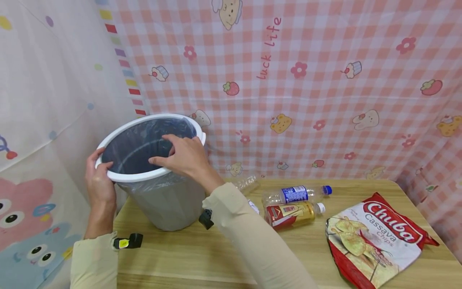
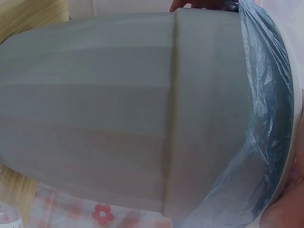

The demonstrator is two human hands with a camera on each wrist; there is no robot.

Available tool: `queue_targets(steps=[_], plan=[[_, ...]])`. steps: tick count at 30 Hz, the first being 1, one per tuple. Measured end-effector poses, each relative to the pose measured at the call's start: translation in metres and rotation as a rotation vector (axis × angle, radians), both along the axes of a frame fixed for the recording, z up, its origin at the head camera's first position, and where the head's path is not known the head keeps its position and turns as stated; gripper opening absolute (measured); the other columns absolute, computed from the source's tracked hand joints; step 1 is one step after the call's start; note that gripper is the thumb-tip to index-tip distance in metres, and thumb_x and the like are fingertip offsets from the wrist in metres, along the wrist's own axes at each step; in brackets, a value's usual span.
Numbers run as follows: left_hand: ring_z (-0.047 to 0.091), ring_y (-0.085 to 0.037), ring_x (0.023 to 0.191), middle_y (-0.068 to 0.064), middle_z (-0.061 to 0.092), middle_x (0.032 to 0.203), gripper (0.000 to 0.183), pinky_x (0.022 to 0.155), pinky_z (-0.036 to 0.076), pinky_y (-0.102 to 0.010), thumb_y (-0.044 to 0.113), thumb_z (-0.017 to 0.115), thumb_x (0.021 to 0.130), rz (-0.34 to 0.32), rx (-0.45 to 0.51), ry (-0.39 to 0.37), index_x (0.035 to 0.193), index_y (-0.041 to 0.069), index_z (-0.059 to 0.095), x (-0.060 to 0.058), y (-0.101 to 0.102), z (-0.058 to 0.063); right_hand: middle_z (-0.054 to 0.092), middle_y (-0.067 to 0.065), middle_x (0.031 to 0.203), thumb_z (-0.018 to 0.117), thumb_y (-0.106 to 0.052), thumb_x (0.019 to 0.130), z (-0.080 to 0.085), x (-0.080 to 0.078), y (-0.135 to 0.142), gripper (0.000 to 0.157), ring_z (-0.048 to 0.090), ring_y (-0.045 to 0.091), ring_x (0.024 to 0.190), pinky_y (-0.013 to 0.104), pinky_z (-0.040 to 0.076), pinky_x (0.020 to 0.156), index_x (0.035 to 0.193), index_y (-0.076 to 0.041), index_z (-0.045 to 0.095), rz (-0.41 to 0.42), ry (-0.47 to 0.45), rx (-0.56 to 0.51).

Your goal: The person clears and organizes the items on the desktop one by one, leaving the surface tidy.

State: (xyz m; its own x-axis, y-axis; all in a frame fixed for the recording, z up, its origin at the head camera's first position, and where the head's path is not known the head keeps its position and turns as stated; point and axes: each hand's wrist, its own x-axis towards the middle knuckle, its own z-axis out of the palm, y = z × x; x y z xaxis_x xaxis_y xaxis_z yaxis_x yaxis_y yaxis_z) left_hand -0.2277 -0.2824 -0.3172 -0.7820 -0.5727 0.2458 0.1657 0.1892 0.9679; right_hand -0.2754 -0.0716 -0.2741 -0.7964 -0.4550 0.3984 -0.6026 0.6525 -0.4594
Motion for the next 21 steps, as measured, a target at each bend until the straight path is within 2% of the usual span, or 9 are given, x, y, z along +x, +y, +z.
queue_targets(steps=[10, 15, 21], plan=[[0.048, -0.020, 0.122, 0.000, 0.042, 0.150, 0.047, 0.086, 0.040, -0.020, 0.020, 0.033, 0.100, -0.002, -0.013, -0.018, 0.145, 0.028, 0.043, 0.0018, 0.0012, 0.0006, 0.069, -0.015, 0.080, 0.063, -0.062, 0.086, -0.0026, 0.0012, 0.0005, 0.069, 0.057, -0.002, 0.071, 0.037, 0.036, 0.102, 0.143, -0.024, 0.053, 0.009, 0.004, -0.020], [0.048, -0.020, 0.121, -0.001, 0.041, 0.151, 0.046, 0.088, 0.040, -0.021, 0.021, 0.032, 0.101, -0.006, -0.007, -0.022, 0.146, 0.028, 0.042, 0.0014, 0.0007, 0.0005, 0.070, -0.011, 0.095, 0.060, -0.061, 0.089, -0.0049, 0.0022, 0.0018, 0.067, 0.060, 0.005, 0.084, 0.036, 0.036, 0.100, 0.145, -0.025, 0.051, 0.020, 0.026, -0.026], [0.047, -0.019, 0.123, 0.000, 0.041, 0.152, 0.047, 0.090, 0.039, -0.022, 0.020, 0.033, 0.101, -0.006, 0.007, -0.015, 0.146, 0.026, 0.042, -0.0003, -0.0008, 0.0013, 0.065, -0.004, 0.114, 0.056, -0.056, 0.094, -0.0100, 0.0019, 0.0047, 0.061, 0.057, 0.012, 0.105, 0.038, 0.035, 0.104, 0.145, -0.023, 0.051, 0.068, 0.056, -0.070]])
